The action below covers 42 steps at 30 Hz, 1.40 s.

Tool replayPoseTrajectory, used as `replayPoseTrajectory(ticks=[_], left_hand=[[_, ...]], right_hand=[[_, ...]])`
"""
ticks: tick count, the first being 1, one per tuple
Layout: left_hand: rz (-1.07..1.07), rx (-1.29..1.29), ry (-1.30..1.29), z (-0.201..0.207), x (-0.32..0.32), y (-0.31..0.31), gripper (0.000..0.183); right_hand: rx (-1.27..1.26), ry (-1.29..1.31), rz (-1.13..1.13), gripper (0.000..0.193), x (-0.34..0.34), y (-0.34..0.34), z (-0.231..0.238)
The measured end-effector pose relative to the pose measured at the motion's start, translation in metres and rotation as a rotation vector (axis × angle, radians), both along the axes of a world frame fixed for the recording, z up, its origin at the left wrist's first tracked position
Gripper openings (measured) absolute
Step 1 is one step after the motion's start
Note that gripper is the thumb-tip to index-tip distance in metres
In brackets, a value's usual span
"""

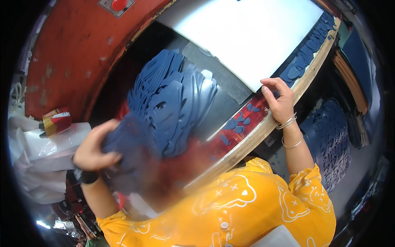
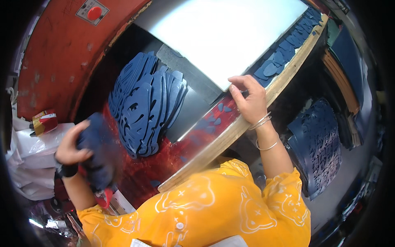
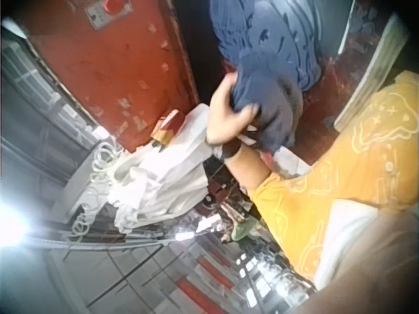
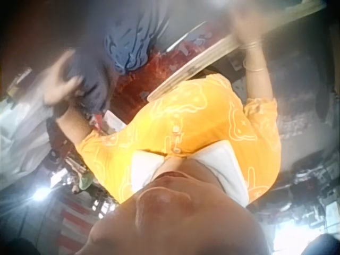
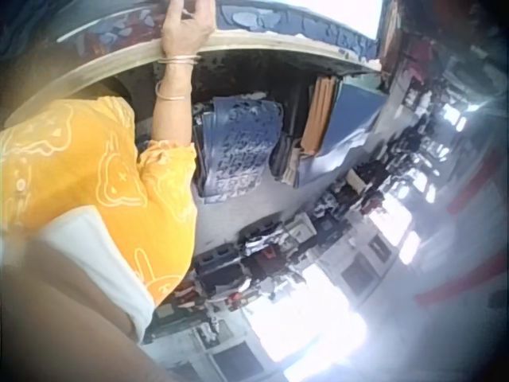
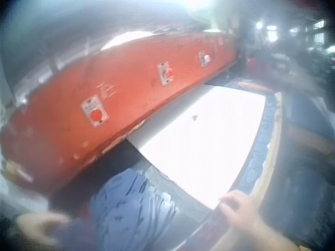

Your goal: The person operates a die-cutting machine to cut blue material into shaped pieces. They repeatedly place the material, press a button to activate the machine, remove the cut pieces, and stack them. The person also places the cut pieces into a plastic bag.

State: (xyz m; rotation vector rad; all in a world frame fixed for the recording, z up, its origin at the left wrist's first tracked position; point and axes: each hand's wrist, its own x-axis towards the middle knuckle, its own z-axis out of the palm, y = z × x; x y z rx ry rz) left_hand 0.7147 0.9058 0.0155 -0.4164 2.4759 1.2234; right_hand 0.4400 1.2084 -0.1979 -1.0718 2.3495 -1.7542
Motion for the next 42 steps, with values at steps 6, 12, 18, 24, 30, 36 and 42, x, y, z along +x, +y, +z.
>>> replayPoseTrajectory(ticks=[6, 12, 18, 24, 30, 36, 42], left_hand=[[-0.199, -0.484, 0.320, -0.129, -0.064, -0.033, 0.060], [-0.530, -0.554, 0.160, -0.118, -0.080, -0.051, 0.094], [-0.375, -0.299, 0.140, -0.130, -0.072, -0.052, 0.088], [-0.548, -0.561, 0.049, -0.103, -0.036, -0.004, 0.092], [-0.183, -0.285, 0.043, -0.091, -0.017, 0.044, 0.108], [-0.250, -0.254, 0.198, -0.107, -0.003, 0.064, 0.107], [-0.229, -0.226, 0.254, -0.116, 0.014, 0.076, 0.105]], right_hand=[[0.025, 0.027, -0.055, 0.013, 0.004, 0.002, -0.017], [0.025, -0.032, -0.052, 0.015, 0.013, -0.008, -0.010], [0.009, -0.012, -0.052, 0.015, 0.019, -0.010, -0.007], [-0.131, 0.108, -0.223, 0.011, 0.042, 0.003, -0.007], [-0.194, 0.134, -0.206, 0.007, 0.092, 0.002, -0.020], [-0.187, 0.206, 0.155, 0.069, 0.127, -0.027, 0.003], [-0.473, 0.638, 0.216, 0.087, 0.219, -0.052, 0.057]])
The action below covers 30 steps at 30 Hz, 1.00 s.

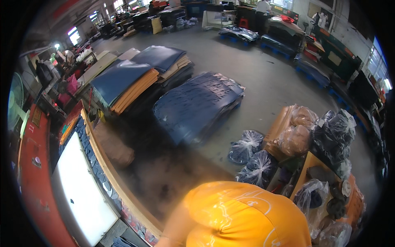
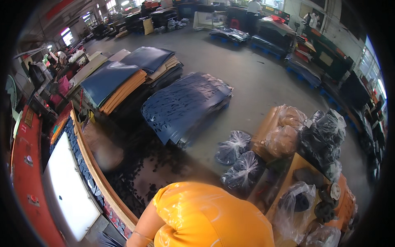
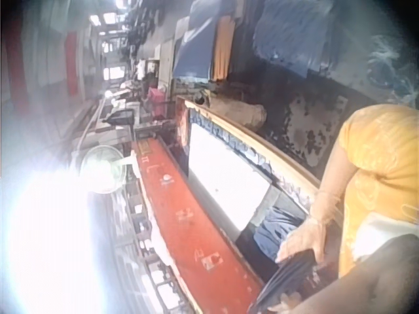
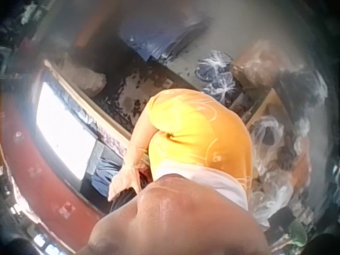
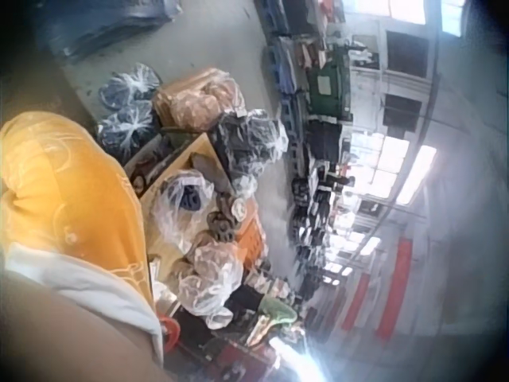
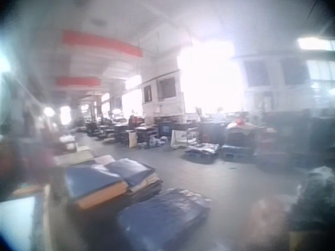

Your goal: The person operates a die-cutting machine to cut blue material into shaped pieces. They repeatedly place the material, press a button to activate the machine, remove the cut pieces, and stack them. The person also places the cut pieces into a plastic bag.

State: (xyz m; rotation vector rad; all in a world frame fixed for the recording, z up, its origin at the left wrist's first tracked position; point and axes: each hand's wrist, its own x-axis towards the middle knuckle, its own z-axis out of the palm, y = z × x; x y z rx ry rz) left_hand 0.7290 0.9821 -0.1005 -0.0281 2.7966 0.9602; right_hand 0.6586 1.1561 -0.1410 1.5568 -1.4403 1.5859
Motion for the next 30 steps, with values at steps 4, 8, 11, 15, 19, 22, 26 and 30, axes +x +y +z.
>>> replayPoseTrajectory(ticks=[4, 8, 11, 15, 19, 22, 26, 30], left_hand=[[0.013, 0.008, 0.027, -0.004, 0.010, 0.006, 0.104], [0.021, 0.010, 0.040, -0.007, 0.017, 0.012, 0.103], [0.024, 0.011, 0.055, -0.007, 0.022, 0.017, 0.102], [0.051, 0.021, 0.077, -0.011, 0.032, 0.023, 0.101], [0.091, 0.030, 0.117, -0.019, 0.048, 0.028, 0.100], [0.172, 0.051, 0.142, -0.024, 0.067, 0.027, 0.099], [0.269, 0.049, 0.215, -0.034, 0.107, 0.030, 0.098], [0.594, 0.056, 0.342, -0.056, 0.162, 0.029, 0.097]], right_hand=[[0.135, 0.053, 0.066, 0.084, -0.001, 0.008, 0.007], [0.356, 0.084, 0.076, 0.080, -0.022, 0.012, 0.006], [0.488, 0.115, 0.071, 0.078, -0.029, 0.013, 0.010], [0.633, 0.173, 0.076, 0.074, -0.029, 0.011, 0.017], [0.769, 0.253, 0.097, 0.071, -0.031, -0.008, 0.019], [0.905, 0.348, 0.165, 0.068, -0.026, -0.034, 0.017], [0.850, 0.381, 0.294, 0.066, -0.016, -0.047, 0.018], [0.750, 0.382, 0.355, 0.050, -0.012, -0.037, 0.012]])
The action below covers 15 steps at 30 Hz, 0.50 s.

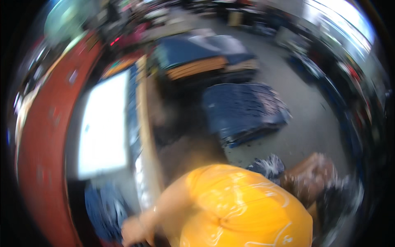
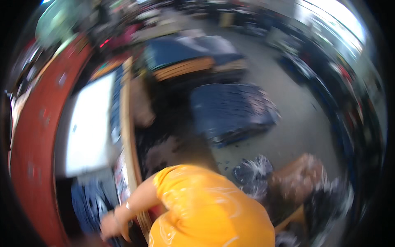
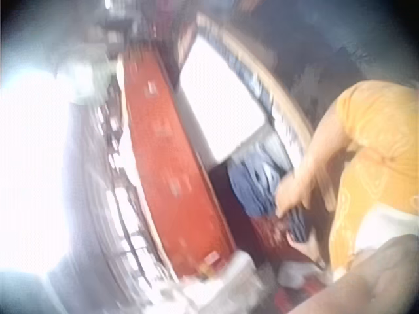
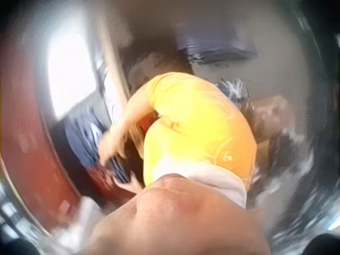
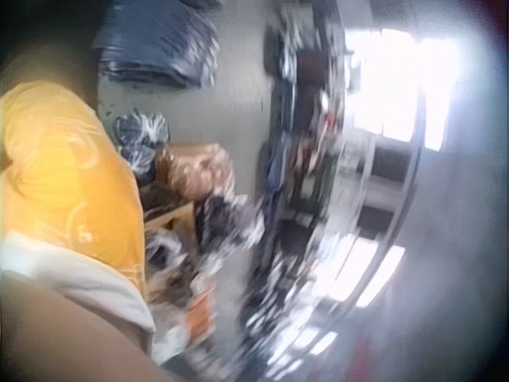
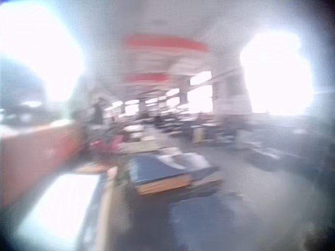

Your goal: The person operates a die-cutting machine to cut blue material into shaped pieces. They repeatedly place the material, press a button to activate the machine, remove the cut pieces, and stack them. The person also places the cut pieces into a plastic bag.

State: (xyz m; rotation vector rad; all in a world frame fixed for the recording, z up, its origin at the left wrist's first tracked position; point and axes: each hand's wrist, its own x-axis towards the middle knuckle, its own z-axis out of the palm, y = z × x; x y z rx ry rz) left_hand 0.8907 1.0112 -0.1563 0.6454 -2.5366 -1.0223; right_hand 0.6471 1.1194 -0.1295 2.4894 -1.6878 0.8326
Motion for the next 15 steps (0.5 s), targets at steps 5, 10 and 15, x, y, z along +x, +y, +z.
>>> replayPoseTrajectory(ticks=[5, 10, 15], left_hand=[[0.177, -0.124, 0.297, -0.017, 0.022, 0.003, 0.051], [0.361, -0.162, 0.189, -0.014, 0.009, 0.020, 0.071], [0.417, 0.166, 0.324, -0.014, 0.014, 0.018, 0.061]], right_hand=[[0.034, -0.331, 0.059, 0.053, -0.021, 0.009, -0.011], [0.131, -0.656, 0.000, 0.082, -0.027, 0.004, -0.011], [0.192, -0.638, 0.012, 0.094, -0.018, -0.011, -0.007]])
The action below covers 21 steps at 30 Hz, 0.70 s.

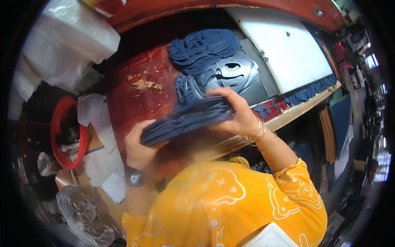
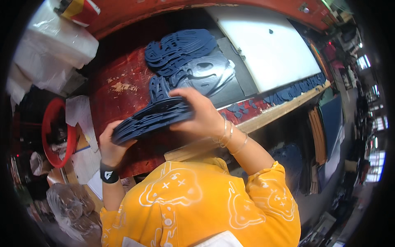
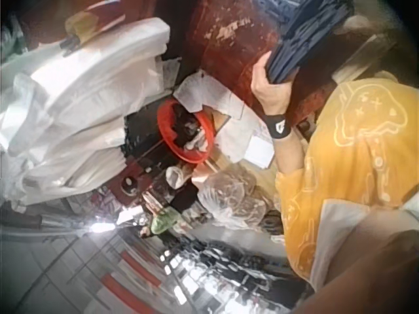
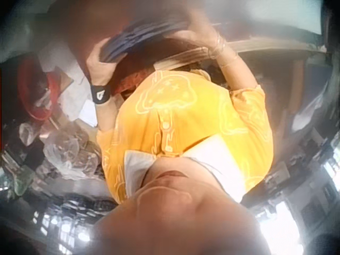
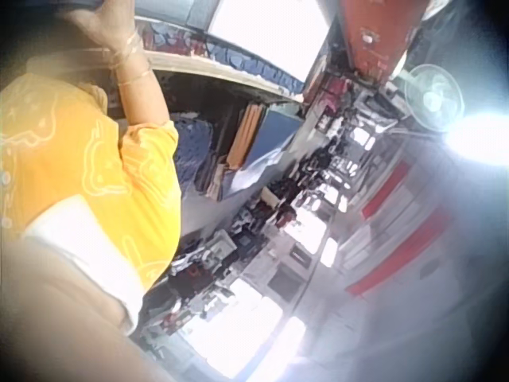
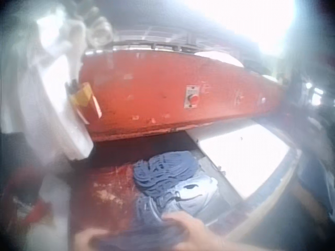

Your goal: The person operates a die-cutting machine to cut blue material into shaped pieces. They repeatedly place the material, press a button to activate the machine, remove the cut pieces, and stack them. The person also places the cut pieces into a plastic bag.

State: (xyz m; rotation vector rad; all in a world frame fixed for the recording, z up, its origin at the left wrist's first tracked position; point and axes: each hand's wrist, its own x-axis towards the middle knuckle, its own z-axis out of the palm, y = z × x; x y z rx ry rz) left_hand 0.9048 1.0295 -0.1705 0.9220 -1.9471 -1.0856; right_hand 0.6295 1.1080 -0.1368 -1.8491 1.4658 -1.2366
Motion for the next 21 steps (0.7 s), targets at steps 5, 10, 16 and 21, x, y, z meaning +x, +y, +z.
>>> replayPoseTrajectory(ticks=[5, 10, 16, 21], left_hand=[[0.084, -0.096, -0.209, 0.010, 0.010, 0.003, 0.072], [0.125, -0.154, -0.219, 0.015, 0.023, 0.010, 0.079], [0.075, -0.035, -0.245, 0.007, 0.029, 0.013, 0.064], [0.028, 0.010, -0.414, 0.018, 0.031, 0.022, 0.065]], right_hand=[[0.109, -0.124, 0.185, 0.102, 0.015, -0.008, -0.014], [-0.018, -0.029, 0.199, 0.108, 0.023, -0.014, -0.024], [-0.024, 0.081, 0.237, 0.105, 0.020, -0.025, -0.024], [0.359, 0.103, 0.258, 0.081, 0.025, -0.018, -0.021]])
